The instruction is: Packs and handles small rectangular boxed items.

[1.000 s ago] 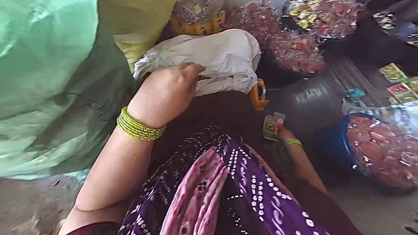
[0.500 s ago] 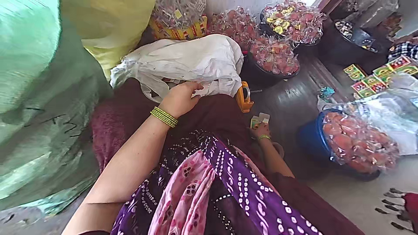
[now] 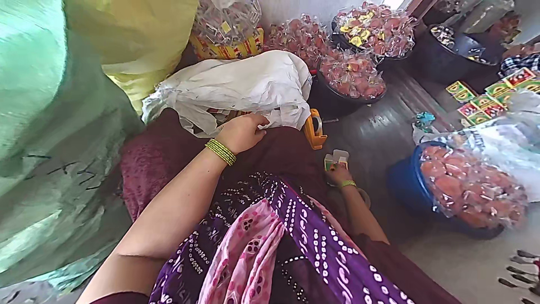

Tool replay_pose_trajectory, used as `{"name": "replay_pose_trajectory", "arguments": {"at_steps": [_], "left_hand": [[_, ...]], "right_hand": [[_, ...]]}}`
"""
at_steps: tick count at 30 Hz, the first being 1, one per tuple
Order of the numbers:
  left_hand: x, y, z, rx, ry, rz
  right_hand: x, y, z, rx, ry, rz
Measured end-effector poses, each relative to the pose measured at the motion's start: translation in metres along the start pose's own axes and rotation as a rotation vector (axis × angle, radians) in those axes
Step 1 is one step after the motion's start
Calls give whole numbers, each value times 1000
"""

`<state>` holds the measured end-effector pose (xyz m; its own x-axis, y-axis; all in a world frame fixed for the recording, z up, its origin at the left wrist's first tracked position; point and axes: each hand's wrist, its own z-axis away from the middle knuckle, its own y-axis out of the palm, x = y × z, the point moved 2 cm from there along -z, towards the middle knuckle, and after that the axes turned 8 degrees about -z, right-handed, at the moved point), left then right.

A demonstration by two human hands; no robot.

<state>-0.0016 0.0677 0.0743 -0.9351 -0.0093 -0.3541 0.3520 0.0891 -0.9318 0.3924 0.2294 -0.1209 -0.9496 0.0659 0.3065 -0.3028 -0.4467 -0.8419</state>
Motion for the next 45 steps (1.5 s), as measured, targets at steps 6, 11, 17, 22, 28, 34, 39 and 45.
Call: {"name": "replay_pose_trajectory", "arguments": {"at_steps": [6,11,17,22,28,34,39,45], "left_hand": [[-19,11,-3,16,61,-40],[-18,14,-6,44,82,-58],[-27,12,-6,36,74,-48],[-54,11,-7,64,11,345],[-91,31,-2,-31,-72,908],[-76,6,19,-69,19,1315],[-47,-15,36,116,155,1560],[-34,-12,48,277,330,1549]], "right_hand": [[15,7,8,71,-51,175],[19,10,12,89,-88,212],[37,-26,33,-102,-59,271],[78,-81,78,-546,-373,-18],[159,-89,156,-542,-1064,-570],[221,-68,186,-103,-1490,-691],[255,-77,185,-336,-1511,-487],[279,-97,187,-348,-1541,-391]]}}
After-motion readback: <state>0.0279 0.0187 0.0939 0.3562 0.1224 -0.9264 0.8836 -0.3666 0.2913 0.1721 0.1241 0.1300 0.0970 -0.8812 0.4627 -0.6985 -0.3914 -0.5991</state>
